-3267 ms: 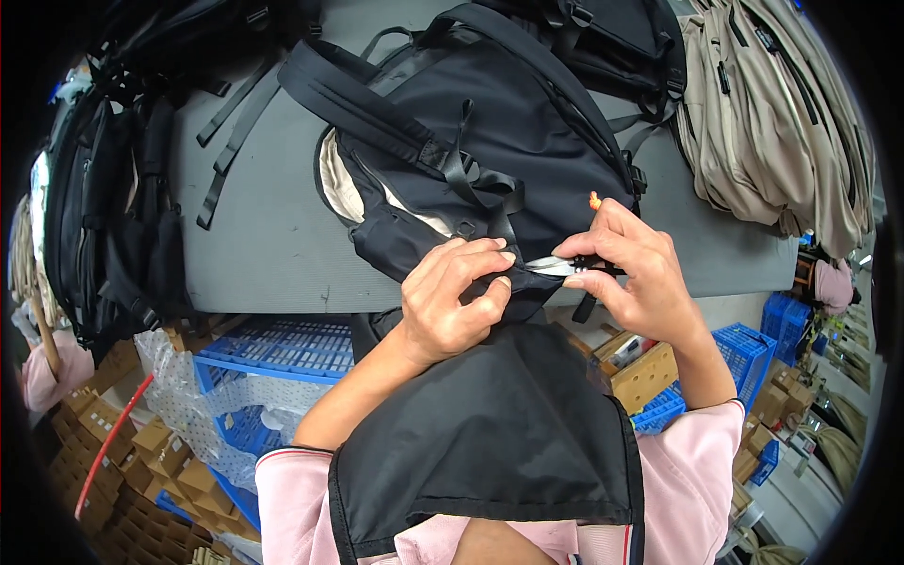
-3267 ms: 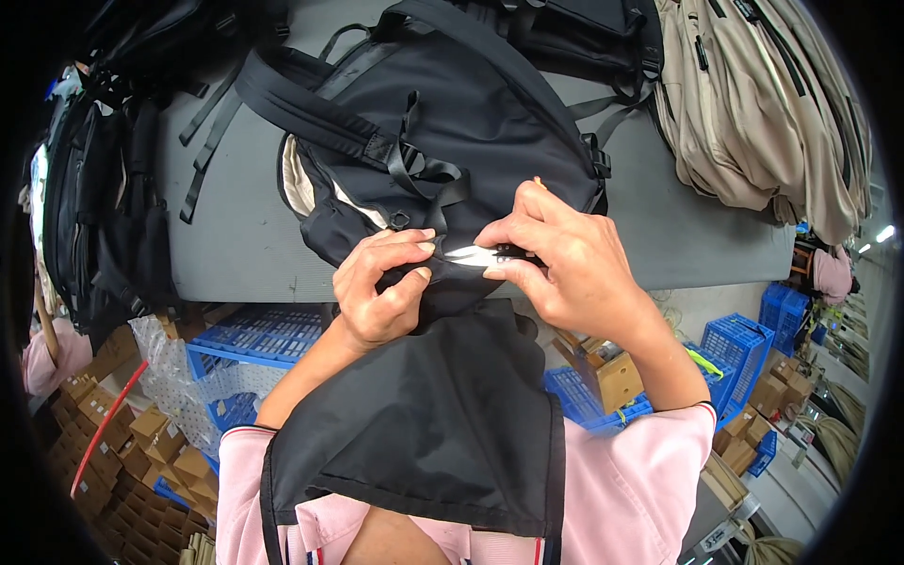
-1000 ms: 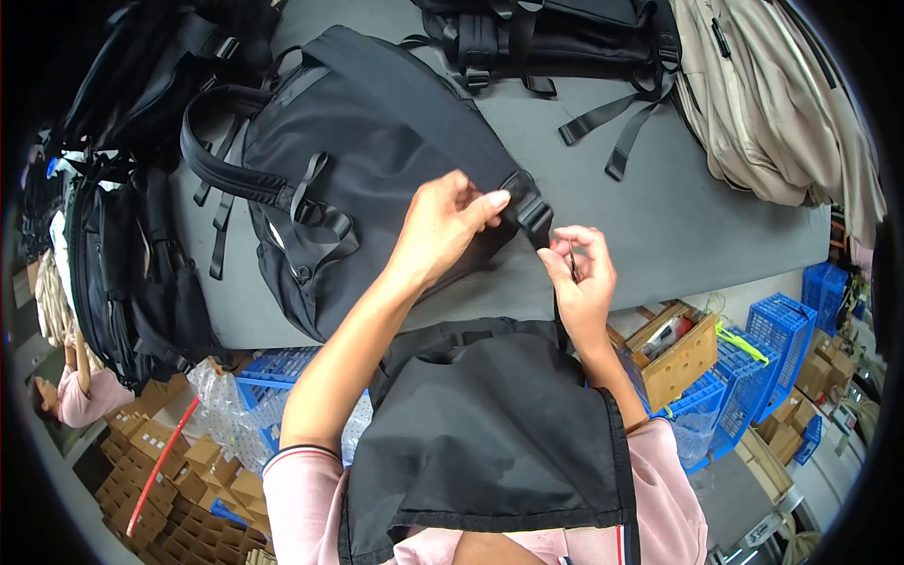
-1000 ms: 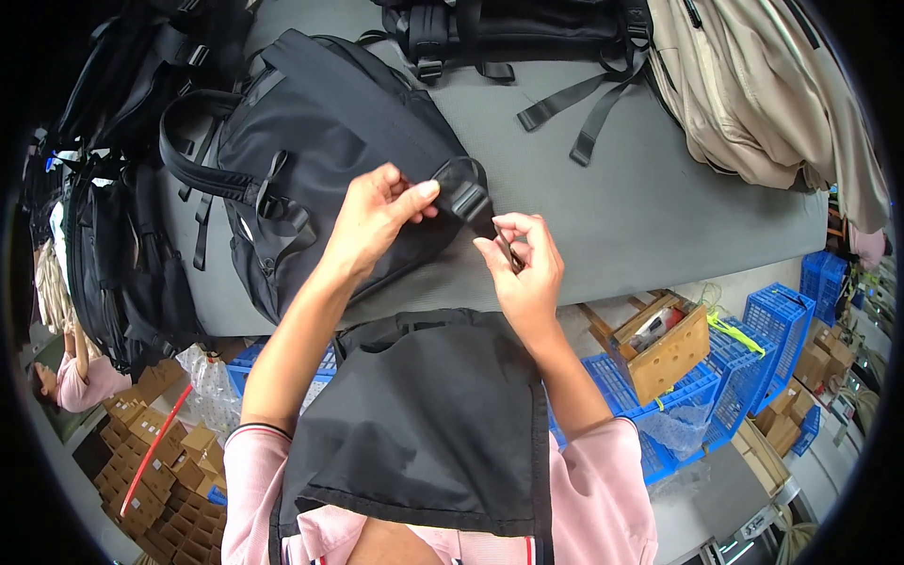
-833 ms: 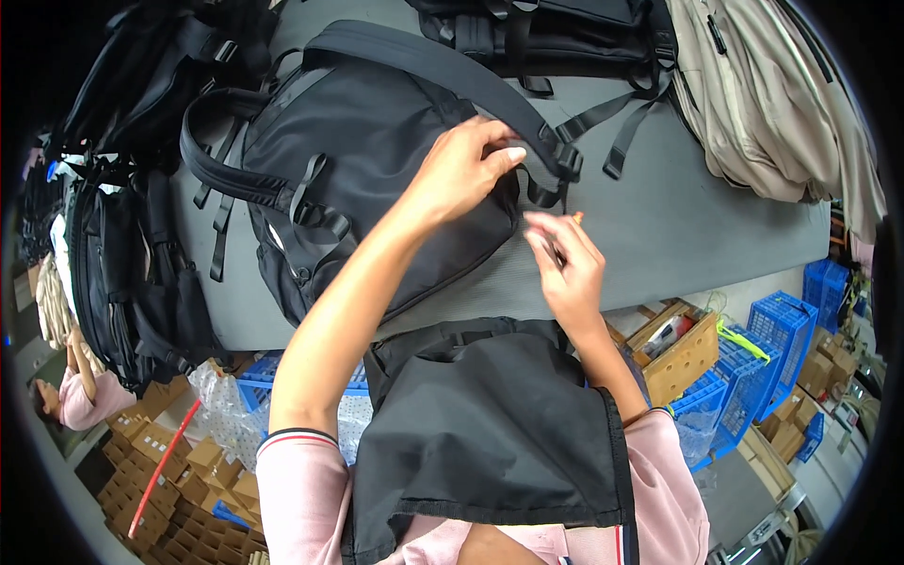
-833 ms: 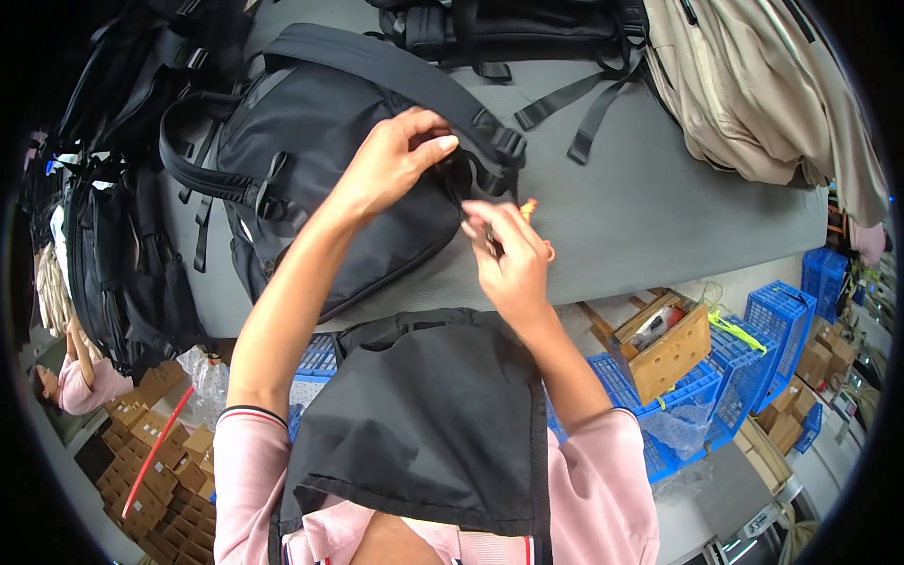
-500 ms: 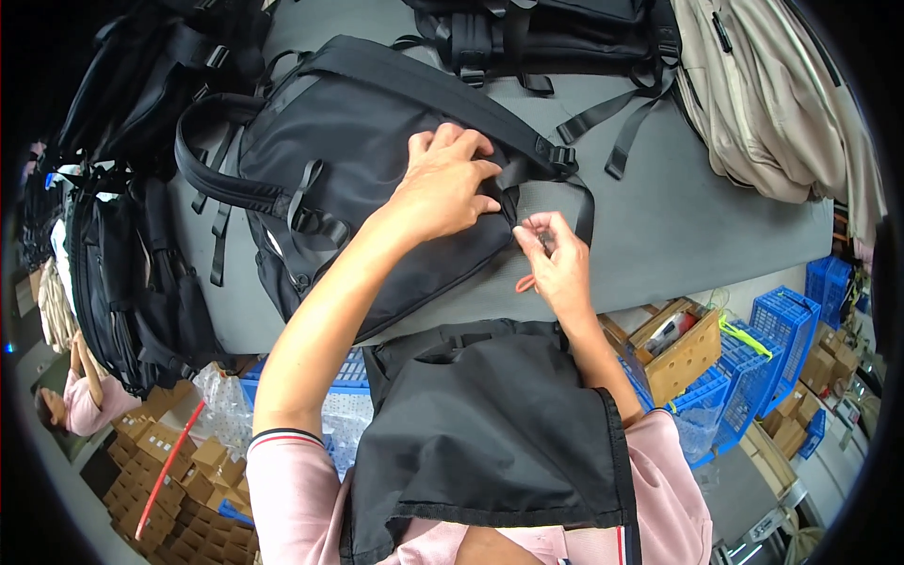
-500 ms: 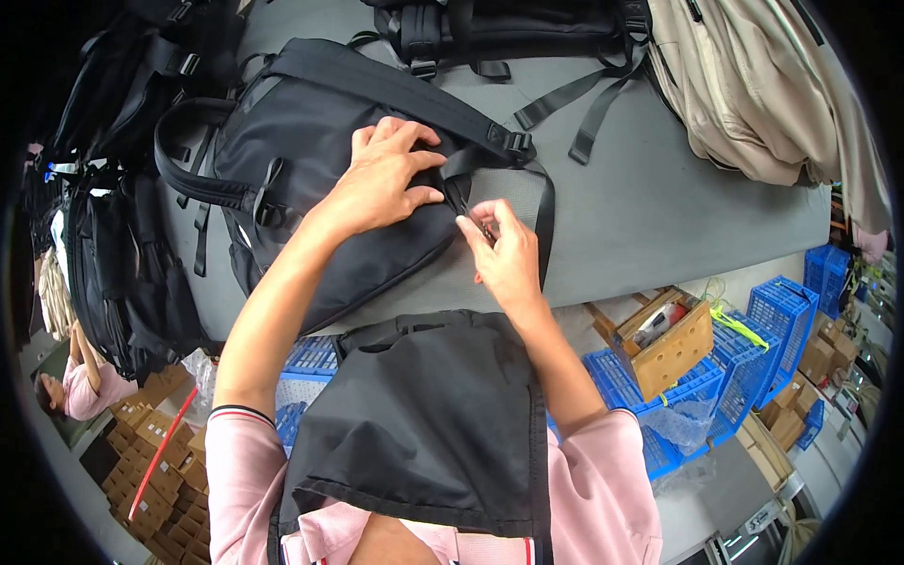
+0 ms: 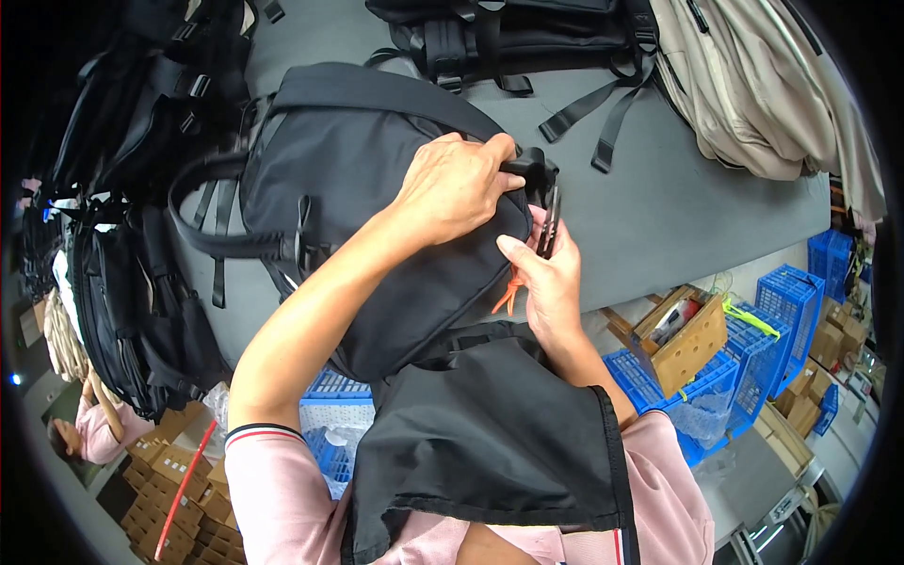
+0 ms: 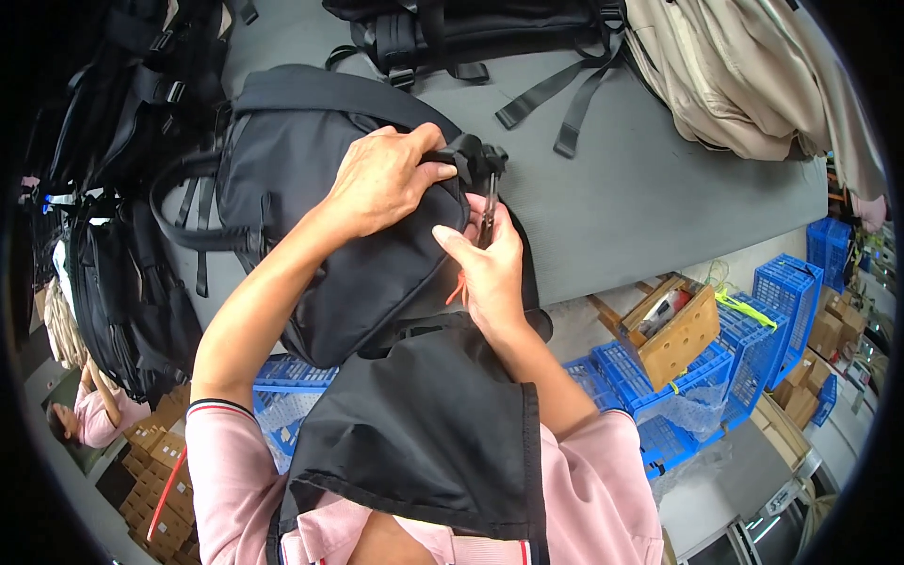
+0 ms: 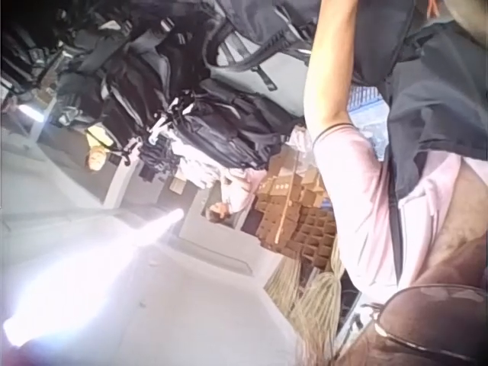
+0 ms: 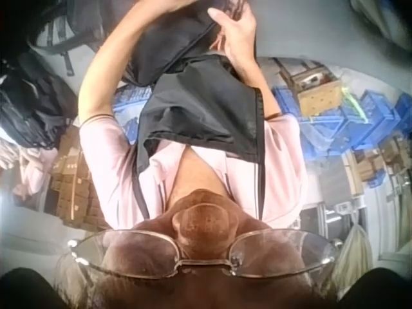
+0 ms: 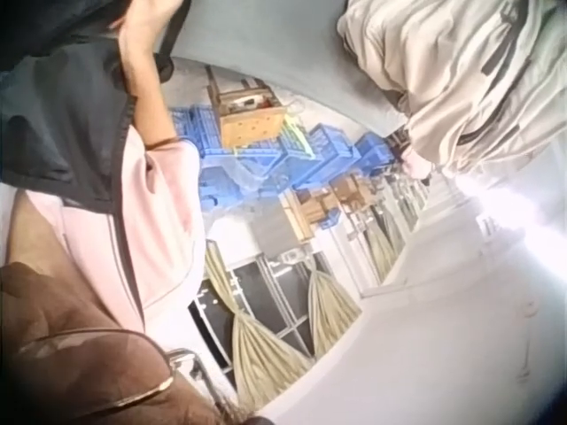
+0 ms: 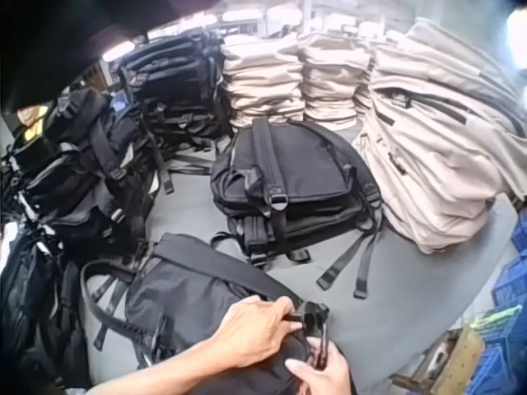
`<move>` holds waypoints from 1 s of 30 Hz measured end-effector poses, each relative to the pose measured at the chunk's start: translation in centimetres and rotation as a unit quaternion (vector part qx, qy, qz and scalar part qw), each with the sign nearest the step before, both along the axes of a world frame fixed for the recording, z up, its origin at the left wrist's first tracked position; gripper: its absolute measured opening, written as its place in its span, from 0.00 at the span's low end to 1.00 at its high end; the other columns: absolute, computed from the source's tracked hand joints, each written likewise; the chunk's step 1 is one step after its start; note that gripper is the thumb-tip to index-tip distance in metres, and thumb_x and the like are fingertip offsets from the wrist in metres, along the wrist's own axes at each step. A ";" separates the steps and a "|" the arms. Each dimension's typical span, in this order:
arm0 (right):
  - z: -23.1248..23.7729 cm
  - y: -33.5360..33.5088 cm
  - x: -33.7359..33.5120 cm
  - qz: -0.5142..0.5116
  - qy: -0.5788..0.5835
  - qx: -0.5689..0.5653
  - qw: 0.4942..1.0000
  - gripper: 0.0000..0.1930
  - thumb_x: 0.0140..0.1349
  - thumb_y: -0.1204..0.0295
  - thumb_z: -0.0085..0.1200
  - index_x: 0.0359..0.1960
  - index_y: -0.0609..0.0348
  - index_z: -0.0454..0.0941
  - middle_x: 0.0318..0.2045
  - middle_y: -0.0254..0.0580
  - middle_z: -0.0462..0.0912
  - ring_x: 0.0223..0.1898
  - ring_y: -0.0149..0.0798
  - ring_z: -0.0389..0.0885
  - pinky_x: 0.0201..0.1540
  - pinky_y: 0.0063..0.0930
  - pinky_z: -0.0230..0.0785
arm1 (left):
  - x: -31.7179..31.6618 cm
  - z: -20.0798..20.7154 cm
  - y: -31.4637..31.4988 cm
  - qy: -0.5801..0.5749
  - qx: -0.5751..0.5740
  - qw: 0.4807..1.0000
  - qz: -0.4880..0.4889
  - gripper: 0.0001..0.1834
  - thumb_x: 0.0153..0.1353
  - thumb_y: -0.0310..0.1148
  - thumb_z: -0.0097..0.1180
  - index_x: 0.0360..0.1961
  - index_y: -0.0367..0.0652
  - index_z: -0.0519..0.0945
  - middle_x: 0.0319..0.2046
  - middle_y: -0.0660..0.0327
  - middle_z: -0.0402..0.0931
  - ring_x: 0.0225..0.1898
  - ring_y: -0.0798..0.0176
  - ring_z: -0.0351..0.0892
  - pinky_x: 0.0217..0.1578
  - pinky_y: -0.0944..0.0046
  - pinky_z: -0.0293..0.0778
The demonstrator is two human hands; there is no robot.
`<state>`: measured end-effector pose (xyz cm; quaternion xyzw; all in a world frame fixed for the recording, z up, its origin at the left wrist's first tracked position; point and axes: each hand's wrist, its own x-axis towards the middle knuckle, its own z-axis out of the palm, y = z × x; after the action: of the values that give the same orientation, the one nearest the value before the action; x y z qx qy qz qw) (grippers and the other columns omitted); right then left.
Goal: Trimming loose threads from black backpacks using small snips.
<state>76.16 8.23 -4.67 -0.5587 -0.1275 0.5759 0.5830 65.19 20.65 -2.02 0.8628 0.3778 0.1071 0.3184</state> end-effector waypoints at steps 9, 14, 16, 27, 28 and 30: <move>0.8 1.1 1.8 0.202 -0.046 0.063 0.976 0.16 0.43 0.77 0.65 0.36 0.62 0.76 0.22 0.26 0.73 0.21 0.18 0.62 0.24 0.13 0.55 | -3.2 -0.4 -2.8 -0.265 -0.443 0.821 0.244 0.05 0.58 0.26 0.57 0.28 0.41 0.73 0.22 0.70 0.73 0.22 0.79 0.68 0.23 0.79 0.64; 3.5 2.0 2.9 0.355 -0.140 0.050 0.923 0.20 0.46 0.77 0.63 0.43 0.63 0.74 0.25 0.30 0.74 0.21 0.20 0.68 0.22 0.13 0.60 | -4.4 0.2 -3.8 -0.365 -0.504 0.729 0.286 0.04 0.57 0.24 0.56 0.28 0.40 0.73 0.22 0.66 0.76 0.22 0.77 0.73 0.25 0.78 0.68; 4.8 1.7 2.3 0.309 -0.216 0.090 0.922 0.19 0.48 0.75 0.64 0.43 0.61 0.73 0.27 0.32 0.77 0.24 0.22 0.69 0.28 0.17 0.63 | -4.4 0.3 -4.0 -0.364 -0.485 0.736 0.301 0.06 0.57 0.25 0.57 0.27 0.39 0.73 0.21 0.66 0.75 0.22 0.78 0.70 0.25 0.77 0.66; 7.6 2.6 4.4 0.293 -0.666 0.269 0.631 0.14 0.43 0.73 0.62 0.35 0.55 0.78 0.27 0.34 0.74 0.24 0.37 0.73 0.28 0.29 0.65 | -4.3 1.2 -4.2 -0.379 -0.460 0.749 0.288 0.05 0.57 0.23 0.57 0.29 0.38 0.72 0.24 0.64 0.77 0.25 0.77 0.73 0.28 0.76 0.68; 7.8 2.7 4.4 0.292 -0.667 0.268 0.631 0.14 0.43 0.73 0.62 0.35 0.55 0.78 0.27 0.34 0.74 0.24 0.37 0.73 0.28 0.29 0.65 | -4.3 1.3 -4.3 -0.371 -0.454 0.757 0.288 0.05 0.57 0.23 0.56 0.29 0.38 0.72 0.24 0.65 0.76 0.25 0.77 0.73 0.28 0.76 0.68; 8.1 2.8 4.4 0.306 -0.679 0.280 0.605 0.14 0.43 0.73 0.62 0.35 0.55 0.78 0.26 0.34 0.74 0.24 0.36 0.74 0.27 0.29 0.64 | -4.3 1.3 -4.4 -0.373 -0.456 0.757 0.283 0.05 0.58 0.23 0.56 0.29 0.38 0.72 0.24 0.65 0.76 0.25 0.77 0.72 0.28 0.77 0.68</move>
<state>80.54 11.07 3.40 -0.5270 -0.8056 0.1114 0.2467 60.92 16.27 -0.69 0.3607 0.4602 0.3210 0.7451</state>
